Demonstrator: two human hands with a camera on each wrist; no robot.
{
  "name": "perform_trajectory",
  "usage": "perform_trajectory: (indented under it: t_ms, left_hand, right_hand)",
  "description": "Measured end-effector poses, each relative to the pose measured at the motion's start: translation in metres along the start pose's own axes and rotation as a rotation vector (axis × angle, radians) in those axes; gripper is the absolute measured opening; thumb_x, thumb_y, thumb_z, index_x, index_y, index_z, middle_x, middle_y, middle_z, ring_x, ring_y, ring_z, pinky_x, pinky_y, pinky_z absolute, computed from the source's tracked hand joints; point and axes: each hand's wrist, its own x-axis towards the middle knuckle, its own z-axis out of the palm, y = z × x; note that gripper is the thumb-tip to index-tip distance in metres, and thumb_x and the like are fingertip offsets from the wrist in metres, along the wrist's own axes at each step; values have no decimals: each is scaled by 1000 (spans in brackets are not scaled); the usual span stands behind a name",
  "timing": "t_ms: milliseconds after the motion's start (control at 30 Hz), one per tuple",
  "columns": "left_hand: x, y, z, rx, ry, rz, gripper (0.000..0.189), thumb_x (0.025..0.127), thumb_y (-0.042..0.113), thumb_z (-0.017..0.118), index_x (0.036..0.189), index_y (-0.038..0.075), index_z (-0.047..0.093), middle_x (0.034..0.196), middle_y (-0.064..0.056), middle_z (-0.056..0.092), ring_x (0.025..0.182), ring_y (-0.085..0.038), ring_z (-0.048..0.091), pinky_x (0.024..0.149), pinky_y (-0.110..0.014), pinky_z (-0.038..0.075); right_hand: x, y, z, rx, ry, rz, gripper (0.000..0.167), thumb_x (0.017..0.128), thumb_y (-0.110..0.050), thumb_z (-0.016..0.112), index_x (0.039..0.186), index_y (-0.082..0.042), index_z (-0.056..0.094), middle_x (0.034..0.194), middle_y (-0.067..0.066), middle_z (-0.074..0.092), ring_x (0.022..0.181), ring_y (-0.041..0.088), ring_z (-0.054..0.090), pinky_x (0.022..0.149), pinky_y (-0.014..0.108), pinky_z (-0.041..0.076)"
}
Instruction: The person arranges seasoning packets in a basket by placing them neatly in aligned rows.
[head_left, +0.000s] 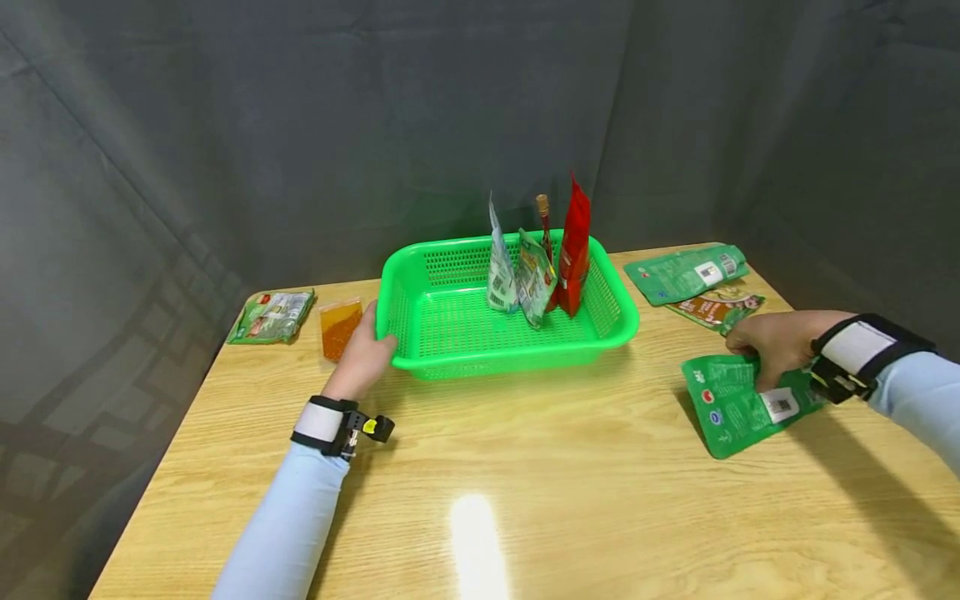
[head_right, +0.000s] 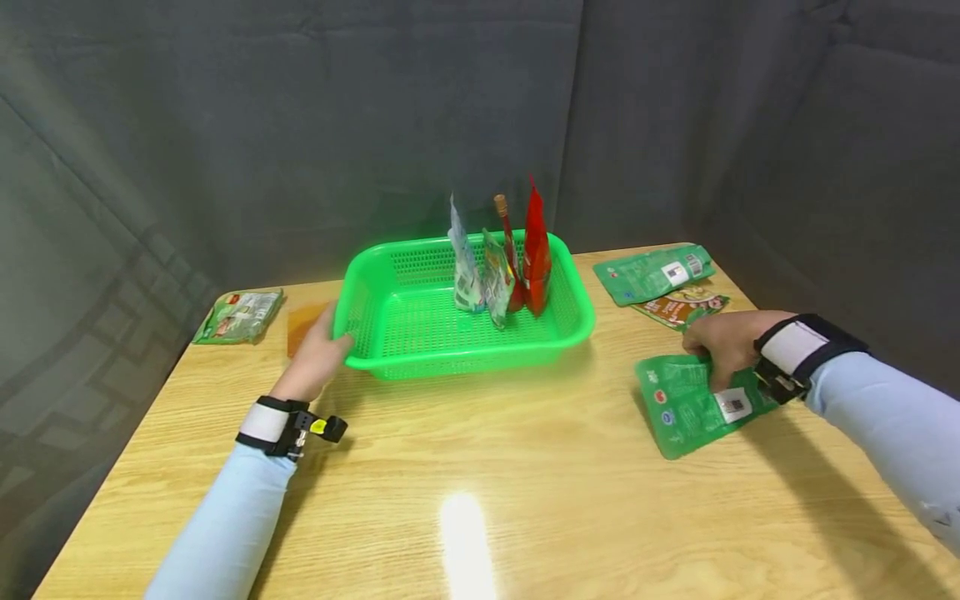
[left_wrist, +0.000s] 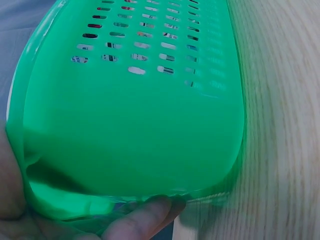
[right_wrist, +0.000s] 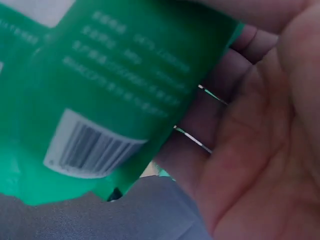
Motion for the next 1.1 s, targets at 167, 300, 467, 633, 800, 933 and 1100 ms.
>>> perform_trajectory:
  t_ms: [167,300,467,633,800,933,1100]
  left_hand:
    - [0,-1,0,-3,-3,-7,71,98,-2,39,160,10,6,152,-24,32,127,-37,41,103,-51,35]
    - [0,0,0,3,-2,-16,71,98,-2,39,160,9,5,152,-24,32,127,-37,41,104,-51,35]
    - [1,0,0,36,10,-23,71,98,-1,40,159,8,6,153,-23,31,130,-34,39,108,-50,32]
    - [2,-1,0,38,7,-16,70,98,0,39,159,8,6,153,-23,32,130,-34,40,107,-51,33]
    - [1,0,0,41,7,-16,70,99,0,39,160,9,6,153,-23,32,129,-34,41,106,-51,34]
    - [1,0,1,41,9,-20,70,99,0,39,160,9,5,154,-22,30,131,-33,39,109,-51,32]
    - [1,-1,0,50,9,-16,70,99,1,39,160,10,6,154,-22,30,132,-33,38,108,-52,31]
  right_hand:
    - [-6,3,-5,-20,66,-21,33,74,-11,86,99,-8,64,87,-6,66,76,8,59,66,25,48]
    - [-13,7,-6,-75,213,-22,65,72,-28,86,121,6,59,106,14,68,95,28,67,75,33,54]
    - [-21,9,-3,-17,419,70,51,75,-31,86,107,6,69,102,22,69,78,27,66,57,28,48]
    - [-29,14,6,159,637,199,48,81,-37,82,96,7,68,75,8,70,62,14,61,53,28,49]
    - [-30,16,25,252,878,225,63,82,-41,80,111,12,65,91,21,72,69,4,61,57,26,50]
    - [-27,16,40,327,935,206,62,84,-39,79,121,8,61,102,17,71,73,-11,54,60,18,47]
    - [-24,18,49,376,900,114,62,86,-28,79,132,1,50,101,-22,59,83,-17,50,66,12,45]
